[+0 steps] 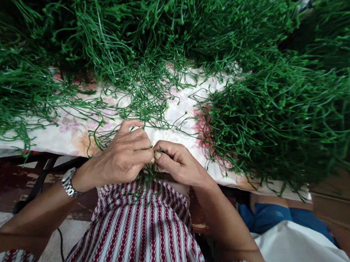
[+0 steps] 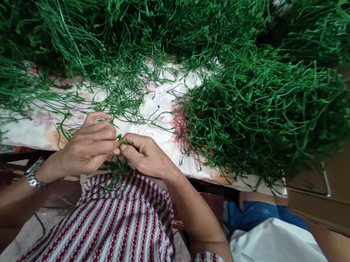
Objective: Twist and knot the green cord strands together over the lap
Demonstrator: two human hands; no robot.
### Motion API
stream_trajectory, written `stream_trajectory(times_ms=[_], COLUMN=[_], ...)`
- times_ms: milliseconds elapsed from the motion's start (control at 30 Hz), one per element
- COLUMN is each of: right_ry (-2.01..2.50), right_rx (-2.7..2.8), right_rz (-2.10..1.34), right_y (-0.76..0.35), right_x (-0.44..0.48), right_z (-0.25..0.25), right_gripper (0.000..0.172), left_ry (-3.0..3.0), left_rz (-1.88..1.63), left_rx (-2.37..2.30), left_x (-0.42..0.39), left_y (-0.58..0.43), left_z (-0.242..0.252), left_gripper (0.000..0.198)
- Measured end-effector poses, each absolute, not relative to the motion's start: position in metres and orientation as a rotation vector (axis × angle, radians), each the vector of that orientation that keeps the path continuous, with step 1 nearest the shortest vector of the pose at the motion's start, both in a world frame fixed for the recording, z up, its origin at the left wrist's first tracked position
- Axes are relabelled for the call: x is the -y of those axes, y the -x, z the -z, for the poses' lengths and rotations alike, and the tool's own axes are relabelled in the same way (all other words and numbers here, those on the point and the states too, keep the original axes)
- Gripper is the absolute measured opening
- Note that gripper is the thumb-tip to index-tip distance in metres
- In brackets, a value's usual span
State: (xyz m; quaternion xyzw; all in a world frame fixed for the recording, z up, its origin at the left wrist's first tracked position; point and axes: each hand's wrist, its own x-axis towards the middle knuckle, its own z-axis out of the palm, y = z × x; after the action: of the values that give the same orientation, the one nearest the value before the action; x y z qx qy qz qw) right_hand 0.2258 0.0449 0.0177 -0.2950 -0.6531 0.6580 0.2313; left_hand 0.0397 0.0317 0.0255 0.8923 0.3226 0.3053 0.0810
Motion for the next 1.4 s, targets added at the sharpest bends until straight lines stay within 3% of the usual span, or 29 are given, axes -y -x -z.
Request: stream_trajectory(times_ms=[233,433,767,1167,1333,1400], right_ry=[0.485,0.465,0.38,0.391,0.081,0.157], right_rx=[1.781,1.693,1.358,1.296,1.21,1.361], right_rz=[-1.865,-1.908,-2.003,-2.063,-1.889,-1.799], right_y=[-0.223,-0.217,-0.211,-0.211,-0.222,-0.229], right_x=[-0.053,-0.049,-0.038,-0.032,-0.04,-0.045], right_z=[-0.013,-0.007,-0.004,0.004,-0.013,-0.027], right_gripper=[0.037,0.044,0.031,0.035,0.033,0.029], left_ry=[-2.275,-2.087,-1.981,-1.862,-1.62,-1.633], left_rz=[-0.922,-1.021,-1.155,-1.242,-1.444,-1.433], left_rx=[-0.69,-0.648,-0.624,-0.483,-0.496,-0.519], left_x=[-0.039,-0.035,-0.03,-0.028,-0.031,-0.033], left_y=[-0.032,-0.031,-0.038,-0.044,-0.037,-0.037], left_z=[-0.031,-0.027,-0.028,-0.03,-0.025,-0.026], left_gripper=[0.019,0.011,0.015,0.013,0.009,0.005])
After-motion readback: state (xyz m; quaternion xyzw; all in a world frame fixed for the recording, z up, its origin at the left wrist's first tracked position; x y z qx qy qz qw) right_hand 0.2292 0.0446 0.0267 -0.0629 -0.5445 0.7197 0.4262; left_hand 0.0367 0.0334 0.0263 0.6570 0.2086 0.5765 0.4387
